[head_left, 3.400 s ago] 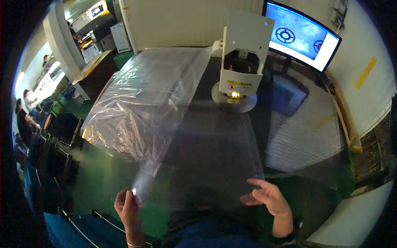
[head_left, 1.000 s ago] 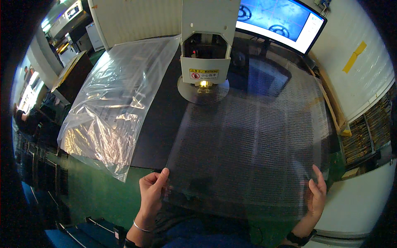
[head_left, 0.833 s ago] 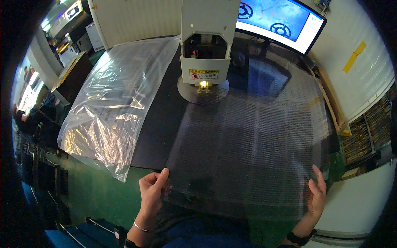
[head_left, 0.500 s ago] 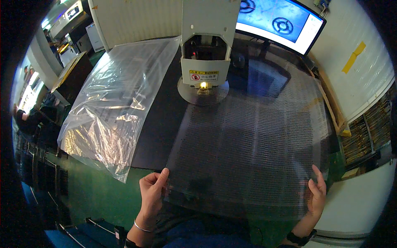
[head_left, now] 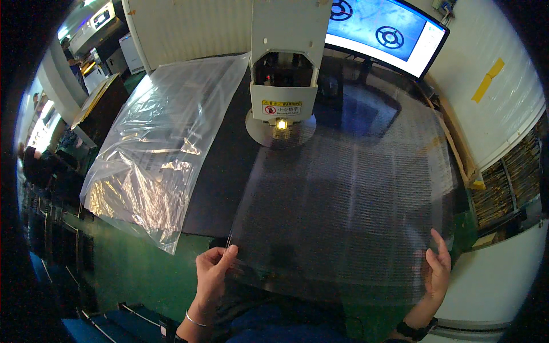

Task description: Inspecting a printed mesh sheet or flexible circuit using an optical inspection machine on a fabrication floor.

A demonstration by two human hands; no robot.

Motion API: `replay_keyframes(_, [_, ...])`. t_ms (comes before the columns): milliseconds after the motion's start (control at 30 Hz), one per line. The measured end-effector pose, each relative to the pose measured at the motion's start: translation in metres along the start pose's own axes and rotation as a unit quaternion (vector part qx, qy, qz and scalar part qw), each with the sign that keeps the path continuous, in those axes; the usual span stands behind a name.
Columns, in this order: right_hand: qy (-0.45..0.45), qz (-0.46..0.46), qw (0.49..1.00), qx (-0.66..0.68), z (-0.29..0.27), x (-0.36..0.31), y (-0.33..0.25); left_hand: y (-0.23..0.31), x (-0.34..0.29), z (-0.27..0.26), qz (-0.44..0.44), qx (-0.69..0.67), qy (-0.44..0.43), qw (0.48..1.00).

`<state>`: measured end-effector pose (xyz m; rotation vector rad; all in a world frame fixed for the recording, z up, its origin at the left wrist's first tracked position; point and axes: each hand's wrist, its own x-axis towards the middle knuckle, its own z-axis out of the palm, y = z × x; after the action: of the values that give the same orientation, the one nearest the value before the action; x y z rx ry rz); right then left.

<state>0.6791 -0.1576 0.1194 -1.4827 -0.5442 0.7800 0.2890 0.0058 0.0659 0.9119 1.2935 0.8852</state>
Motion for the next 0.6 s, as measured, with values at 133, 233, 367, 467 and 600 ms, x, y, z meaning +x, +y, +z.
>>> replay_keyframes(133, [0.002, 0.001, 1.000, -0.018, 0.001, -0.001, -0.002, -0.011, -0.004, -0.008, -0.002, -0.033, -0.025, 0.999])
replay_keyframes(233, [0.004, 0.003, 1.000, -0.016, 0.001, -0.001, -0.003, -0.015, -0.009, -0.011, -0.029, -0.070, -0.036, 0.996])
replay_keyframes(367, [-0.024, 0.006, 0.998, -0.057, -0.008, -0.004, -0.003, -0.010, -0.021, -0.010, -0.069, -0.079, -0.078, 0.991])
replay_keyframes(467, [-0.078, 0.019, 0.992, -0.098, -0.022, -0.011, -0.010, -0.007, -0.031, -0.008, -0.107, -0.088, -0.088, 0.986])
replay_keyframes(600, [-0.066, 0.018, 0.997, -0.019, -0.019, -0.020, -0.009, -0.010, -0.036, -0.006, -0.124, -0.092, -0.078, 0.985])
